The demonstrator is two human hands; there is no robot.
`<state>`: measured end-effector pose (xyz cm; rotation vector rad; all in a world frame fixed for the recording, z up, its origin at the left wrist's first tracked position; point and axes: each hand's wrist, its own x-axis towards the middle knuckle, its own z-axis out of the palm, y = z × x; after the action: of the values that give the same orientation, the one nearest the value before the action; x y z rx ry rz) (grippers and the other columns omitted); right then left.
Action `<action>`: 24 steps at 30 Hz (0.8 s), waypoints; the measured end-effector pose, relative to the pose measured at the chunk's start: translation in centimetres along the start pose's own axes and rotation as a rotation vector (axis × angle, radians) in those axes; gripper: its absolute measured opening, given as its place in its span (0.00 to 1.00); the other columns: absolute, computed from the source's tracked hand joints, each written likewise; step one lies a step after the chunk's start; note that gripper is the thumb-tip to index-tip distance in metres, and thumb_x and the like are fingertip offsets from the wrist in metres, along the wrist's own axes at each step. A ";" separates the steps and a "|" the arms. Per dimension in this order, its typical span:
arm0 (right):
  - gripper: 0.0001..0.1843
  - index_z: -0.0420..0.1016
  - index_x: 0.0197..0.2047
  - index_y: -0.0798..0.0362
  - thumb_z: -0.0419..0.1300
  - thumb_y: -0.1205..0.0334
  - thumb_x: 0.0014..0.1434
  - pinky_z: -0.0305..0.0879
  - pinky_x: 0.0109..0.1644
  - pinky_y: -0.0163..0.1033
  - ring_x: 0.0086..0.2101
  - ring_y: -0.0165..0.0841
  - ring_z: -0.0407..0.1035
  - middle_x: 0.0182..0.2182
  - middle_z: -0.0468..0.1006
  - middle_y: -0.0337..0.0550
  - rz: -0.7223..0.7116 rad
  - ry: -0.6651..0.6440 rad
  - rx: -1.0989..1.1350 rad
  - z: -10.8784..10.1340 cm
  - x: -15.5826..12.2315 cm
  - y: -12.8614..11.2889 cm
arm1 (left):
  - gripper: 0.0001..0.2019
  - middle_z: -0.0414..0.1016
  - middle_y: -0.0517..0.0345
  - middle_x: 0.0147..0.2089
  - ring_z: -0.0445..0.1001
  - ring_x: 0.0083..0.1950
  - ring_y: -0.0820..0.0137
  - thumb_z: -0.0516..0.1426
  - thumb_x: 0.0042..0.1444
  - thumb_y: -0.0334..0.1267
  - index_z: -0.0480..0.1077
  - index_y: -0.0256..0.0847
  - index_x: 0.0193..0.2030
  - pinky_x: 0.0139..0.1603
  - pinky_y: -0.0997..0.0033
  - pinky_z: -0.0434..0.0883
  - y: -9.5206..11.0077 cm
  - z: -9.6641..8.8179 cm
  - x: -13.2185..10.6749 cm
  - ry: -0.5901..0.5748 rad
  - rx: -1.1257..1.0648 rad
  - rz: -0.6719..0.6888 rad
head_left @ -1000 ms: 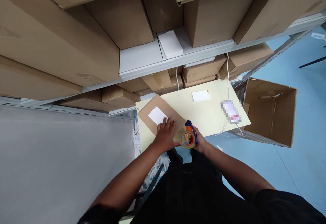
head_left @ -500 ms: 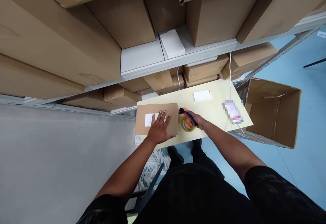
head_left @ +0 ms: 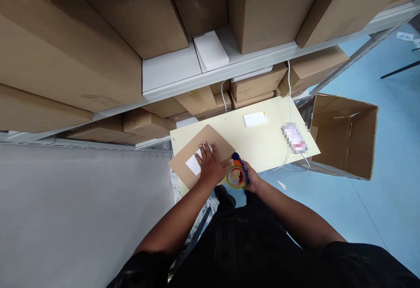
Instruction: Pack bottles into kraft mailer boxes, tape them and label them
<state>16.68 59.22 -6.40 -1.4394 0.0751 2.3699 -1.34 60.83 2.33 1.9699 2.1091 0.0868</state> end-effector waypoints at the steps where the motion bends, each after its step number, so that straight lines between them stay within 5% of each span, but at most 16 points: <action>1: 0.32 0.77 0.47 0.52 0.48 0.32 0.68 0.78 0.44 0.45 0.35 0.38 0.79 0.36 0.85 0.46 0.005 -0.003 0.032 0.3 0.2 -1.3 | 0.55 0.33 0.25 0.80 0.34 0.80 0.34 0.54 0.60 0.69 0.39 0.30 0.80 0.72 0.25 0.41 -0.4 -0.3 -0.3 -0.029 -0.001 0.024; 7: 0.26 0.77 0.44 0.54 0.59 0.37 0.65 0.78 0.37 0.44 0.29 0.38 0.77 0.28 0.83 0.45 -0.085 0.152 -0.183 2.9 2.2 -10.6 | 0.62 0.30 0.35 0.82 0.31 0.81 0.37 0.65 0.46 0.71 0.46 0.40 0.80 0.75 0.34 0.43 -5.5 -2.5 -1.8 -0.208 0.066 0.370; 12: 0.24 0.78 0.42 0.54 0.64 0.39 0.63 0.77 0.33 0.42 0.29 0.39 0.78 0.28 0.84 0.47 -0.141 0.190 -0.339 4.6 2.9 -14.2 | 0.62 0.32 0.35 0.82 0.30 0.81 0.38 0.64 0.47 0.71 0.45 0.39 0.80 0.76 0.34 0.35 -6.4 -1.7 -1.7 -0.115 0.083 0.320; 14: 0.24 0.80 0.41 0.55 0.65 0.39 0.63 0.77 0.33 0.40 0.30 0.40 0.79 0.29 0.84 0.47 -0.181 0.197 -0.353 3.2 1.9 -13.1 | 0.62 0.34 0.37 0.82 0.30 0.81 0.39 0.64 0.47 0.71 0.44 0.41 0.80 0.76 0.34 0.34 -6.1 -1.3 -1.6 -0.103 0.078 0.302; 17: 0.24 0.81 0.41 0.54 0.65 0.39 0.62 0.77 0.35 0.39 0.33 0.39 0.79 0.32 0.86 0.48 -0.215 0.247 -0.376 -1.0 -1.1 -8.4 | 0.61 0.33 0.38 0.82 0.30 0.81 0.41 0.64 0.47 0.72 0.45 0.41 0.80 0.77 0.34 0.33 -5.8 -1.2 -1.6 -0.097 0.072 0.290; 21: 0.29 0.83 0.40 0.56 0.63 0.35 0.62 0.78 0.41 0.45 0.35 0.43 0.81 0.36 0.86 0.55 -0.024 0.197 -0.414 -6.2 -5.0 0.3 | 0.61 0.31 0.37 0.82 0.30 0.81 0.42 0.63 0.48 0.72 0.45 0.41 0.80 0.77 0.35 0.32 -5.8 -1.1 -1.7 -0.099 0.058 0.278; 24: 0.28 0.83 0.39 0.55 0.62 0.35 0.63 0.78 0.42 0.46 0.35 0.44 0.81 0.34 0.86 0.54 0.075 0.133 -0.379 -6.7 -5.4 4.3 | 0.61 0.30 0.38 0.82 0.29 0.81 0.42 0.62 0.49 0.73 0.43 0.41 0.80 0.76 0.34 0.31 -5.8 -1.0 -1.6 -0.102 0.049 0.277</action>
<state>23.20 52.14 -5.53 -1.7921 -0.3074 2.4381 -7.13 58.85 2.24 2.2341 1.7824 -0.0145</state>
